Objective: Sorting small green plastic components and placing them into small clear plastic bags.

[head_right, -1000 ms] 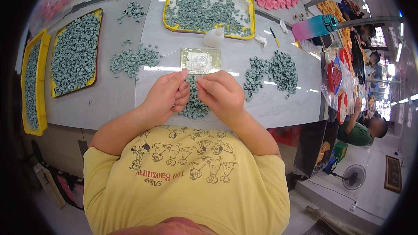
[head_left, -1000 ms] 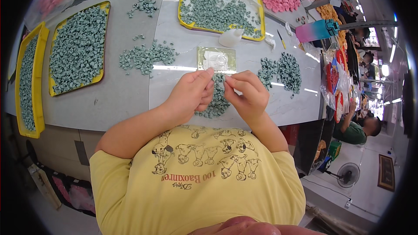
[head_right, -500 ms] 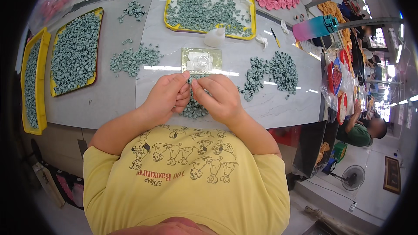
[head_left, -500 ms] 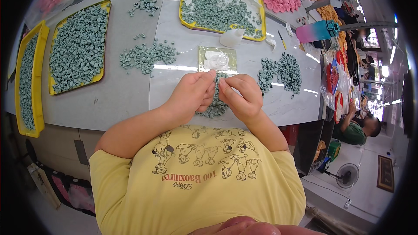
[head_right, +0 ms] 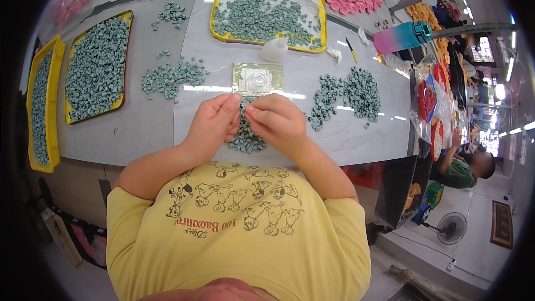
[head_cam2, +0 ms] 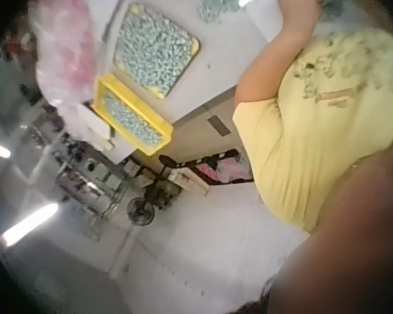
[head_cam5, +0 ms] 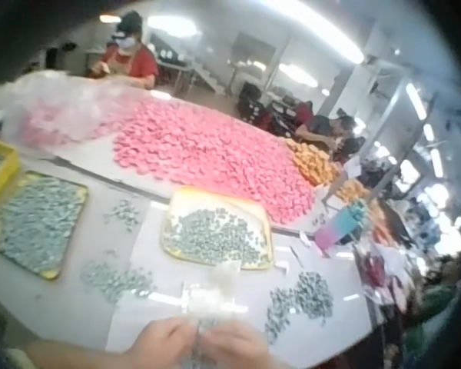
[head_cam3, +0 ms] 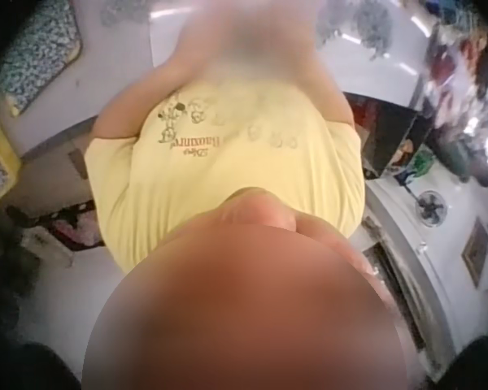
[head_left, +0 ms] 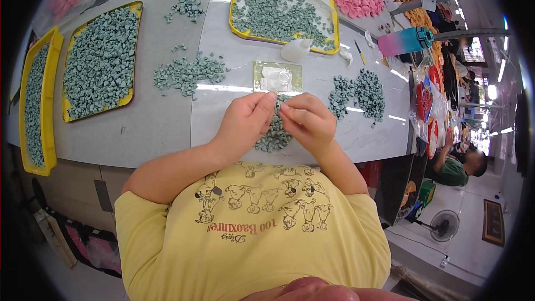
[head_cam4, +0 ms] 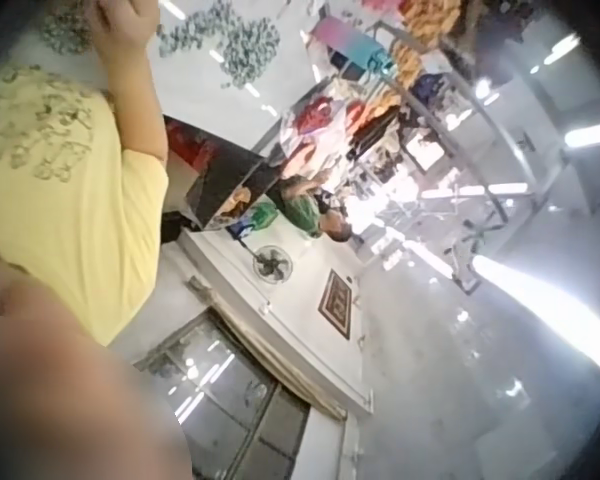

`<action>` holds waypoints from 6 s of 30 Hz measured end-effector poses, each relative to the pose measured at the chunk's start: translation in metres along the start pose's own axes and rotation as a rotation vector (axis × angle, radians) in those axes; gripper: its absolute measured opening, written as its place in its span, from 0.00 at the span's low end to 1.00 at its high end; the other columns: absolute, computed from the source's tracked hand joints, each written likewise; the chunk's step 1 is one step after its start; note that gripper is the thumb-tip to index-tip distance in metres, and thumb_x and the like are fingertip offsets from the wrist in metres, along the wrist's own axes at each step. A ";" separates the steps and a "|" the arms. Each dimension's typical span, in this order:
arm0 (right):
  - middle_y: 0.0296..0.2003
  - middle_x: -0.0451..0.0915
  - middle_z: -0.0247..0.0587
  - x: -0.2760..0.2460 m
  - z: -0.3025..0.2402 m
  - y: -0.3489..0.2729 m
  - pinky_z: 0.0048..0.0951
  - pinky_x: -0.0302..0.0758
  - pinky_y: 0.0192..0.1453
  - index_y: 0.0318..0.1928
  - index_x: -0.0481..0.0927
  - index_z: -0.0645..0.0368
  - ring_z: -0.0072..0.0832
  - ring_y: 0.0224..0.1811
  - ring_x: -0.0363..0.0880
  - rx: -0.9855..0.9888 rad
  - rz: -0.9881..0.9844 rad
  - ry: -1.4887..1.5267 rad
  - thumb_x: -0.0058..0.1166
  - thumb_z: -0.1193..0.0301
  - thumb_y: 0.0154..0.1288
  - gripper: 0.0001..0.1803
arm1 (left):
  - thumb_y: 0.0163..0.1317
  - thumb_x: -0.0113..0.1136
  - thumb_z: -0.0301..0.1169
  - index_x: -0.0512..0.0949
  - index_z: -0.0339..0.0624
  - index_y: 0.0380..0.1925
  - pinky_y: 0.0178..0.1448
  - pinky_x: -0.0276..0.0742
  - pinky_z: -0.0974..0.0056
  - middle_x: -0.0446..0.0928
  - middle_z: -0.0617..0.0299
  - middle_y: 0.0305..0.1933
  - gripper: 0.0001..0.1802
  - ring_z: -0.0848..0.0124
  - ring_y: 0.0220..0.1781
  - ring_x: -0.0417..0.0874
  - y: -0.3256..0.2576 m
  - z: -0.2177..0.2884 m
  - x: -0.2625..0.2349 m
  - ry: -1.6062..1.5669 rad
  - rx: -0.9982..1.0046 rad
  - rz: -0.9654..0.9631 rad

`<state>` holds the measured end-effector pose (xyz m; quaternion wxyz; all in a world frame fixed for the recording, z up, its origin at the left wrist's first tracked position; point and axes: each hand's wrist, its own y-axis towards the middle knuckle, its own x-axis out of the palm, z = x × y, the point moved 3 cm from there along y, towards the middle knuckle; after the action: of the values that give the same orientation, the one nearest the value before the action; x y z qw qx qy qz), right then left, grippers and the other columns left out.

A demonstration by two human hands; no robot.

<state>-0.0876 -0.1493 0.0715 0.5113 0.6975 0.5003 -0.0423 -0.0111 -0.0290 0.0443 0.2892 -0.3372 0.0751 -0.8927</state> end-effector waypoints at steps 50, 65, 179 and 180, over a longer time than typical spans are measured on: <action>0.28 0.76 0.35 -0.026 0.009 -0.006 0.22 0.72 0.28 0.35 0.82 0.59 0.24 0.27 0.76 0.382 -0.250 -0.066 0.60 0.82 0.48 0.11 | 0.64 0.51 0.31 0.72 0.34 0.33 0.19 0.55 0.76 0.67 0.67 0.26 0.09 0.84 0.20 0.59 0.017 -0.020 0.003 -0.101 -0.215 -0.109; 0.24 0.73 0.35 -0.016 0.033 0.000 0.28 0.68 0.24 0.31 0.79 0.61 0.30 0.24 0.72 0.012 -0.204 -0.485 0.63 0.81 0.42 0.12 | 0.63 0.50 0.27 0.74 0.34 0.41 0.22 0.57 0.76 0.71 0.64 0.31 0.10 0.83 0.21 0.60 0.016 -0.016 0.000 -0.176 -0.194 -0.108; 0.29 0.76 0.45 -0.071 0.055 -0.052 0.31 0.73 0.36 0.33 0.77 0.64 0.37 0.30 0.77 0.770 -0.700 -0.565 0.57 0.79 0.48 0.08 | 0.67 0.42 0.31 0.69 0.37 0.37 0.23 0.57 0.76 0.64 0.67 0.27 0.09 0.82 0.22 0.59 0.013 -0.016 0.010 -0.168 -0.149 -0.040; 0.28 0.76 0.43 -0.071 0.052 -0.049 0.30 0.72 0.36 0.33 0.77 0.63 0.35 0.29 0.76 0.798 -0.619 -0.467 0.57 0.80 0.48 0.08 | 0.68 0.41 0.31 0.69 0.37 0.36 0.23 0.57 0.76 0.65 0.67 0.27 0.09 0.82 0.23 0.59 0.014 -0.015 0.011 -0.148 -0.132 -0.033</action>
<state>-0.1359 -0.2364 0.0542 0.2684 0.6295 0.5004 -0.5304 -0.0213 -0.0476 0.0346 0.2562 -0.4220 0.1066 -0.8631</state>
